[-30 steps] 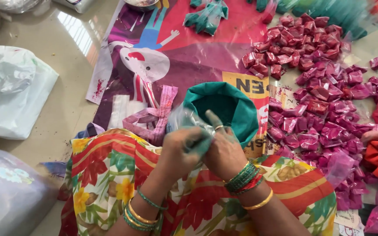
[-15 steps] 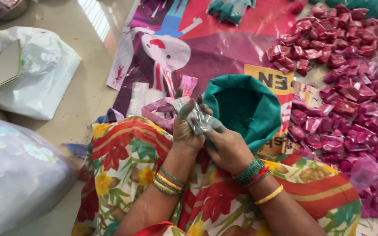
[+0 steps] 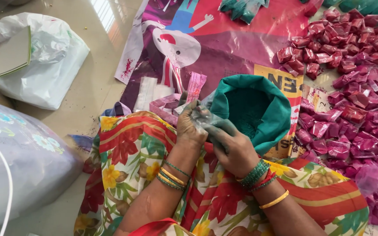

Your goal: The person measures green pigment powder with a spoon, fills small plastic bags with the powder, and weighs them on a digital scale.

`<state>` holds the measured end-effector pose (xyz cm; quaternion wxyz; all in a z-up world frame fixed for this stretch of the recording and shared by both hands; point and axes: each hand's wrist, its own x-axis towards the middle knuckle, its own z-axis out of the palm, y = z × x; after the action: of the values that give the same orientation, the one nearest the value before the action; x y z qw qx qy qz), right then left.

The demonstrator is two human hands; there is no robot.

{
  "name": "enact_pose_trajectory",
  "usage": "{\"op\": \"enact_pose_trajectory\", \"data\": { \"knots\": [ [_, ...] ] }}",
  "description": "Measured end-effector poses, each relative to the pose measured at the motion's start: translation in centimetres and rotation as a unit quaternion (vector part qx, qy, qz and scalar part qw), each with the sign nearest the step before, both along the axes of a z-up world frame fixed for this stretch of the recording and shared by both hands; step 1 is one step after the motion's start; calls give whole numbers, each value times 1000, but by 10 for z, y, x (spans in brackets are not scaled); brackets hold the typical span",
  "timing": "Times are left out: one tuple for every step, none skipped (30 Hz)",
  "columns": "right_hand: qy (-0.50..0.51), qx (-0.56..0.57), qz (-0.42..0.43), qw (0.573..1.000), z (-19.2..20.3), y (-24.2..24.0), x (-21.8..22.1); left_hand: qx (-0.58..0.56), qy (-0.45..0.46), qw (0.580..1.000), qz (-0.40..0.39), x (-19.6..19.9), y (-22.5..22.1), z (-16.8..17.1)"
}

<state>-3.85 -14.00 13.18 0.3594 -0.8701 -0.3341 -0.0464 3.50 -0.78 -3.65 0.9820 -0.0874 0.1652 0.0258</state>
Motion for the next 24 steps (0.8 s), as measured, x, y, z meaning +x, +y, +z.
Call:
{"op": "enact_pose_trajectory", "data": {
  "knots": [
    [0, 1, 1, 1000, 4, 0, -2, 1, 0, 1000, 1, 0, 4, -1],
    [0, 16, -10, 1000, 7, 0, -4, -21, 11, 1000, 0, 1, 7, -2],
    [-2, 30, -22, 999, 11, -1, -6, -43, 21, 999, -2, 2, 9, -3],
    [-3, 30, -22, 999, 11, -3, -5, -43, 20, 999, -2, 2, 9, 2],
    [1, 37, -35, 999, 12, -5, -5, -17, 40, 999, -4, 2, 9, 6],
    [4, 43, -49, 998, 12, -8, -5, 10, 60, 998, -5, 2, 9, 10],
    [5, 43, -50, 998, 9, -11, -4, 10, 61, 998, -6, 1, 9, 11],
    [7, 51, -55, 997, 5, -15, -4, 10, 53, 998, -16, 0, 9, 12],
    [8, 59, -59, 996, 2, -19, -2, 10, 44, 999, -25, 0, 9, 13],
    [9, 60, -60, 996, 3, -18, -2, 10, 45, 999, -26, 1, 8, 13],
    [6, 55, -52, 997, 3, -17, -2, 30, 52, 998, -17, 1, 7, 14],
    [3, 50, -45, 998, 4, -16, -2, 50, 59, 997, -8, 1, 6, 15],
    [2, 50, -46, 998, 6, -16, 0, 50, 58, 997, -9, 1, 6, 15],
    [-10, 46, -41, 998, 7, -17, 1, 33, 53, 998, -20, 0, 6, 16],
    [-21, 40, -39, 998, 8, -18, 2, 15, 49, 998, -34, 0, 5, 17],
    [-22, 39, -42, 998, 9, -24, 6, 14, 48, 998, -37, 0, 7, 11],
    [-35, 33, -78, 996, 11, -31, 9, 19, 41, 998, -40, 2, 7, 5],
    [-48, 27, -115, 992, 13, -38, 13, 23, 34, 998, -42, 4, 7, 0],
    [-52, 23, -119, 991, 14, -52, 20, 20, 30, 998, -47, 5, 5, -4],
    [-32, -19, -165, 986, 16, -66, 26, 30, 49, 998, -37, 6, 3, -8],
    [-14, -57, -210, 976, 19, -78, 34, 44, 65, 997, -27, 11, 4, -9],
    [-20, -56, -216, 975, 3, -90, 43, 44, 58, 997, -32, 14, 4, -11],
    [27, -93, -235, 967, -13, -103, 49, 44, 54, 997, -39, 15, 3, -14],
    [74, -129, -254, 956, -29, -116, 55, 44, 51, 997, -45, 16, 2, -18]
  ]
}}
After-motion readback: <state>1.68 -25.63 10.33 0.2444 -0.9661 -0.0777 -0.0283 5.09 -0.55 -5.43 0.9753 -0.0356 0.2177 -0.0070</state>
